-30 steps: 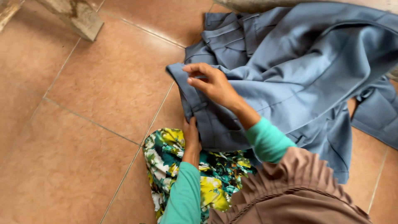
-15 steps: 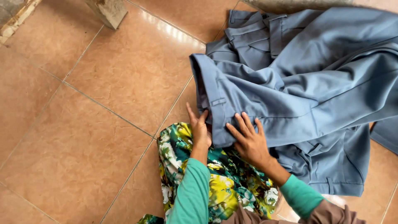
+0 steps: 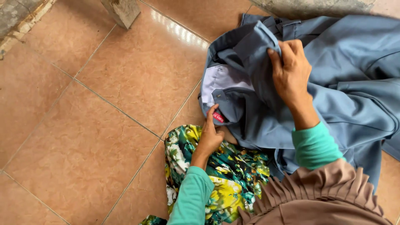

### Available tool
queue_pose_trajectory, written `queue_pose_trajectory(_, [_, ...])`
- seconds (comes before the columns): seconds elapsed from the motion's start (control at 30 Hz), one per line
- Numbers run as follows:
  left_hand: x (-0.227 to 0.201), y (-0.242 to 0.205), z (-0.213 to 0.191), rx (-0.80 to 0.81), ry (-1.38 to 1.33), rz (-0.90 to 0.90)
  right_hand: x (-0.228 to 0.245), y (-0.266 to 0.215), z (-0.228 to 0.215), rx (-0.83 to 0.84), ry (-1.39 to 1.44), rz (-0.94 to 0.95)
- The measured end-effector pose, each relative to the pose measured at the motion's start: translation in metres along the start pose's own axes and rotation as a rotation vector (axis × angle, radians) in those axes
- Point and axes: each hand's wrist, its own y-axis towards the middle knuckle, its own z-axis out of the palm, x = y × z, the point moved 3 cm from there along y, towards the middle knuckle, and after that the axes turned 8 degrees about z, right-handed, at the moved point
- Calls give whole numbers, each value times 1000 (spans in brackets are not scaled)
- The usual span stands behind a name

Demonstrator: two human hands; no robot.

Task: Folding grey trousers into a neat rectangular shape on the floor and stacking them.

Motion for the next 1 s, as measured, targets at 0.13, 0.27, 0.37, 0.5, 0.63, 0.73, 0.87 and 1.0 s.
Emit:
queue_pose_trajectory(0.13, [41,17,-3,-156,1,-173,-3,28,10,29,-43,-94])
queue_pose_trajectory(0.27, [56,24,-50,-293,-575,-186,-27,52,38,21,-158,-148])
queue_pose_trajectory(0.37, [50,19,-100,-382,-1119,-130,1,58,43,-66,-147,-177])
queue_pose_trajectory(0.5, [22,9,-138,-571,-1353,-59,70,22,73,-72,157,-186])
queue_pose_trajectory(0.63, [87,-1,-135,-764,-1359,-171,124,-90,158,141,17,-214])
queue_pose_trajectory(0.73, [140,-6,-131,-741,-1311,-371,144,-159,201,576,72,-211])
queue_pose_trajectory(0.87, [119,2,-129,-789,-1000,-444,143,-152,187,869,16,-124])
queue_pose_trajectory(1.0, [52,19,-141,-900,-932,-383,137,-151,176,955,-199,-38])
